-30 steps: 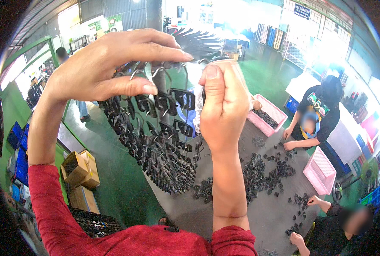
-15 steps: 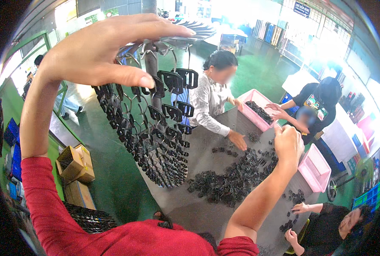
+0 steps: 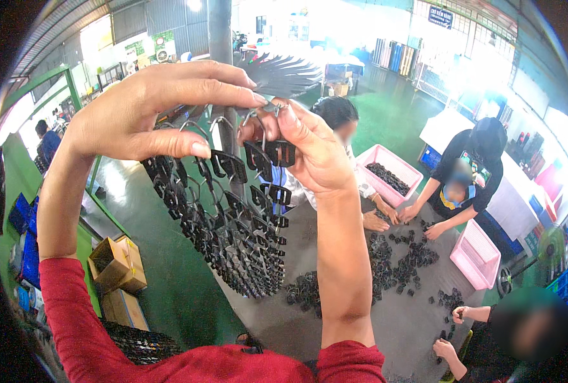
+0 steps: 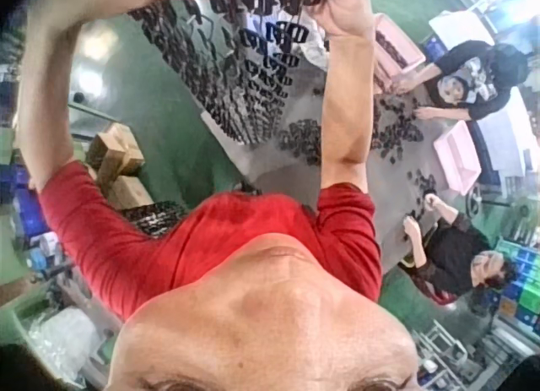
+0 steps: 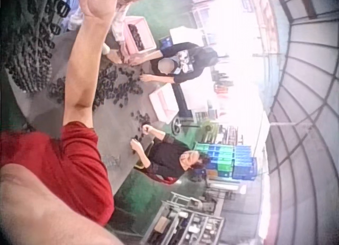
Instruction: The person picks up small black plastic clips from a work table and attaches them one by one onto a tall vertical metal rack.
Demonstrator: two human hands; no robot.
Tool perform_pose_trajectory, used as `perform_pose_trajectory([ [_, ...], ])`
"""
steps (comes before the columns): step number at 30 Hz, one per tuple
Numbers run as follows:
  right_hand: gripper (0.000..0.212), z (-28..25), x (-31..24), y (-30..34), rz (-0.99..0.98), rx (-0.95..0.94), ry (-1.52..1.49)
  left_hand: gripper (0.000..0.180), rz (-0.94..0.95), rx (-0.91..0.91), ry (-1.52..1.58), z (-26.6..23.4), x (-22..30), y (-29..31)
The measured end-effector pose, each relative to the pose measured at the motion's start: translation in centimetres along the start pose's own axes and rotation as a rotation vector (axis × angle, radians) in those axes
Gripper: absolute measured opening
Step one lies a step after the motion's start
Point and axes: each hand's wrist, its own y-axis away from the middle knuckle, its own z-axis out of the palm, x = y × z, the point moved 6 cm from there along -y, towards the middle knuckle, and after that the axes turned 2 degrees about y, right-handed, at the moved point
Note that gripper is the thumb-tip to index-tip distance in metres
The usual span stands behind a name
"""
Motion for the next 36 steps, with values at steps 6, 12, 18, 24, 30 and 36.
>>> perform_pose_trajectory([
  [6, 0.034, 0.3, 0.7, -0.6, -0.055, -0.052, -0.094, 0.058, -0.014, 0.006, -0.036, -0.4, 0.3, 0.7],
  [12, 0.037, 1.0, -0.8, -0.4, -0.055, 0.057, 0.070, 0.055, -0.018, 0.021, -0.020, -0.5, -0.2, 0.8],
  [18, 0.037, 1.3, 0.3, -0.1, -0.051, 0.065, -0.171, 0.053, 0.005, 0.037, -0.024, -0.5, 0.5, 0.7],
  [24, 0.029, 1.2, -0.5, 0.7, -0.108, 0.279, 0.036, 0.050, -0.027, 0.017, -0.016, -0.5, 0.6, 0.6],
  [30, 0.027, 2.3, -2.6, 1.6, -0.269, 0.571, 0.474, 0.048, -0.024, 0.024, -0.037, -0.1, 0.4, 0.5],
  [36, 0.029, 1.6, -2.3, 1.5, -0.230, 0.359, 0.232, 0.049, -0.016, 0.018, -0.030, 0.4, 0.6, 0.2],
])
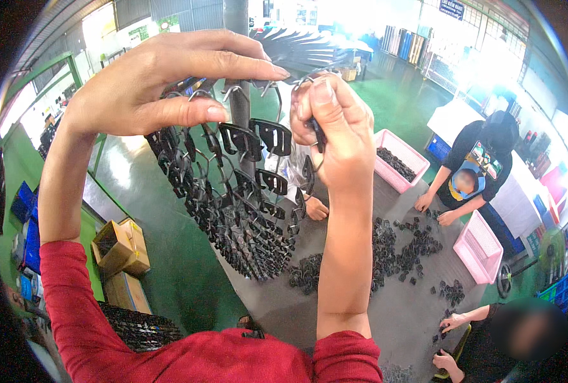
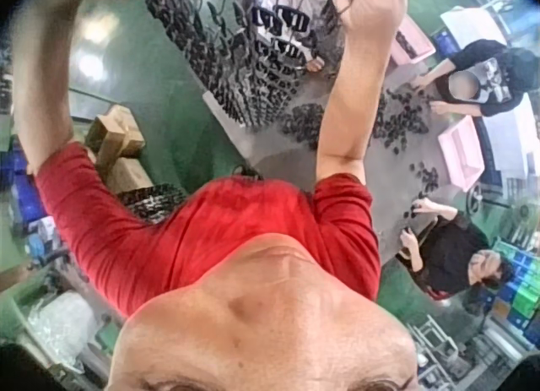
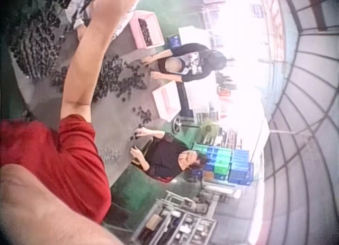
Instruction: The person picks up small black plastic clips from a work table and attaches them one by one onto a tall vertical metal rack.
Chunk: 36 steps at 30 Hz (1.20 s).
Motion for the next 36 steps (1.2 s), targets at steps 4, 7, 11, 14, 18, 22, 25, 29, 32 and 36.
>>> perform_pose_trajectory([
  [4, 0.029, -0.3, 2.2, -0.3, 0.064, -0.094, -0.406, 0.051, 0.004, -0.025, -0.049, 0.2, 0.6, -0.4],
  [7, 0.030, 0.3, 2.4, 0.0, 0.026, -0.011, -0.423, 0.053, 0.044, -0.056, -0.020, 0.4, -0.3, -0.8],
  [11, 0.028, 0.2, 0.7, 0.2, 0.013, 0.012, -0.057, 0.051, 0.084, -0.057, 0.050, 0.3, -0.8, -0.7],
  [14, 0.026, 0.2, -1.2, 0.3, -0.118, 0.167, 0.311, 0.051, 0.097, -0.033, 0.045, 0.4, -0.9, -0.7],
  [18, 0.025, 0.1, -2.2, 0.9, -0.293, 0.247, 0.775, 0.050, 0.106, -0.009, 0.072, 0.3, -1.2, -0.9],
  [22, 0.021, -1.7, -2.2, 1.4, -0.218, 0.381, 0.775, 0.050, 0.096, -0.001, 0.087, 0.5, -2.4, -0.6],
  [25, 0.023, -5.7, -3.9, 2.6, -0.144, 0.425, 1.122, 0.051, -0.040, -0.021, 0.076, 0.6, -2.6, -0.6],
  [29, 0.028, -12.3, -7.5, 5.3, 0.178, 0.458, 1.701, 0.054, -0.229, -0.083, 0.030, -0.1, -0.6, -0.5],
  [32, 0.038, -20.3, -7.9, 9.3, 0.569, 0.328, 2.037, 0.060, -0.216, -0.087, -0.041, 0.5, -1.8, -1.0],
  [36, 0.036, -19.4, -6.9, 10.1, 0.985, 0.059, 2.093, 0.066, -0.073, -0.056, -0.009, -0.7, 0.6, -0.6],
])
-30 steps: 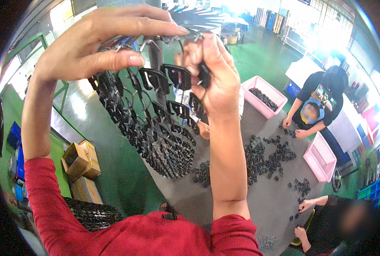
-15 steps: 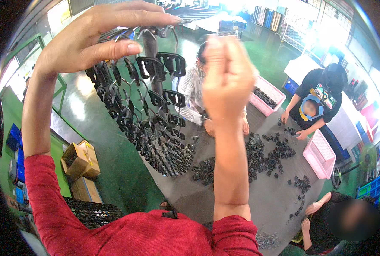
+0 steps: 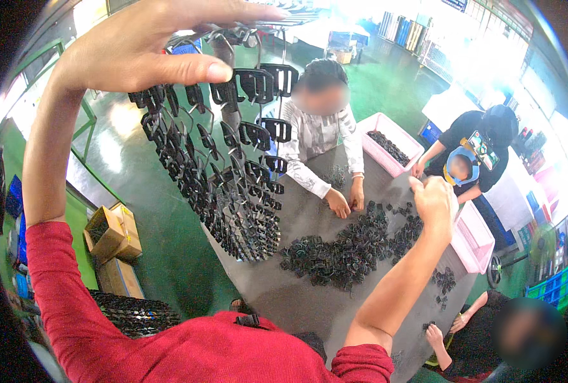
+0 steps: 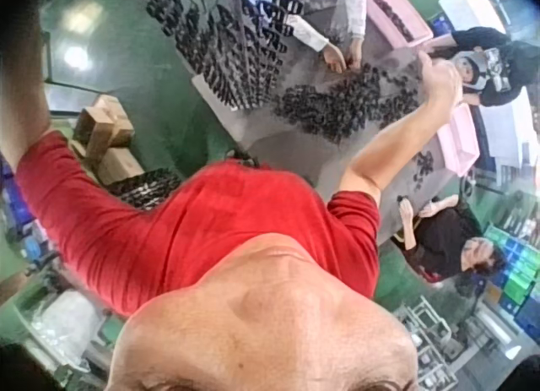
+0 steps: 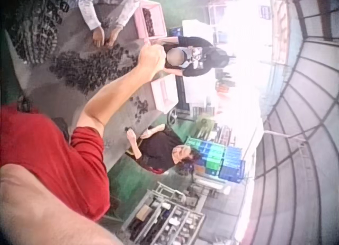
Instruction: The person picks up small black plastic clips from a work table and attaches them one by one onto a tall vertical metal rack.
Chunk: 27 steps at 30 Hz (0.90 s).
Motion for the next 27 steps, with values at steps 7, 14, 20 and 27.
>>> perform_pose_trajectory([
  [7, 0.038, -6.2, -19.3, 0.8, -0.846, -0.291, -1.720, 0.059, 0.032, -0.039, -0.021, 0.3, -2.0, 0.5],
  [14, 0.030, -7.3, -25.8, 1.3, -1.178, -0.696, -2.079, 0.059, 0.073, -0.008, 0.024, 0.2, -3.4, 1.4],
  [20, 0.030, -7.1, -25.8, 2.8, -1.166, -0.504, -2.144, 0.054, 0.067, 0.017, -0.005, 0.6, -2.8, 2.3],
  [27, 0.022, -9.4, -21.6, 5.6, -0.696, 0.443, -1.576, 0.049, 0.030, 0.062, 0.007, 0.8, -2.0, 2.6],
])
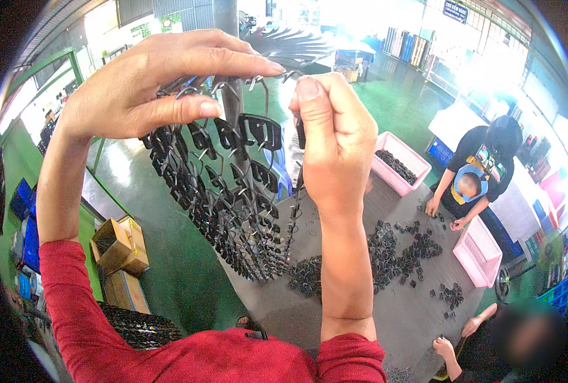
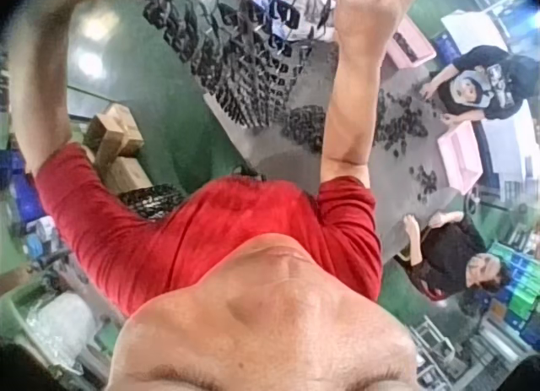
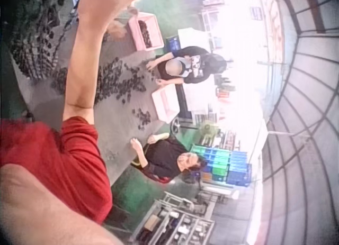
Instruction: The person picks up small black plastic clips from a work table and attaches them one by one onto a tall vertical metal rack.
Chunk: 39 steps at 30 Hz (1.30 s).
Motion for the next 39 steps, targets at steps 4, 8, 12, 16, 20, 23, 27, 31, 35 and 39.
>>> perform_pose_trajectory([
  [4, 0.020, -2.6, 0.5, 0.8, -0.053, 0.146, 0.296, 0.045, -0.074, 0.013, -0.073, -0.3, 1.5, -0.7],
  [8, 0.023, -9.4, 1.4, 1.3, 0.029, 0.281, 0.640, 0.047, -0.166, 0.029, -0.162, 0.0, 1.6, -1.1],
  [12, 0.028, -17.6, 3.7, 1.7, 0.311, 0.060, 1.175, 0.061, -0.254, -0.077, -0.075, 0.0, 0.7, -1.7],
  [16, 0.029, -20.3, 5.8, 3.4, 0.563, -0.301, 1.601, 0.063, -0.217, -0.019, 0.039, -0.2, 1.0, -1.3],
  [20, 0.030, -11.9, 4.0, 0.7, 0.258, -0.289, 0.937, 0.073, -0.193, -0.079, 0.047, -0.5, 1.1, -0.6],
  [23, 0.035, -3.2, 3.5, -0.9, 0.311, -0.454, -0.125, 0.069, -0.081, -0.008, 0.108, -0.6, 1.7, 0.1],
  [27, 0.038, 1.1, 2.2, -0.8, 0.303, -0.660, -0.674, 0.063, -0.004, -0.004, -0.006, -0.2, 2.1, -0.1],
  [31, 0.039, 2.9, 2.5, -0.3, 0.186, -0.701, -0.960, 0.059, 0.032, -0.001, 0.019, -0.4, 2.1, 0.2],
  [35, 0.042, 3.8, 3.3, 0.3, 0.238, -0.645, -1.119, 0.056, 0.045, 0.022, 0.011, -0.2, 1.9, 0.2],
  [39, 0.038, 3.6, 3.3, 0.5, 0.210, -0.544, -1.058, 0.055, 0.052, 0.011, 0.027, -0.1, 1.8, 0.2],
])
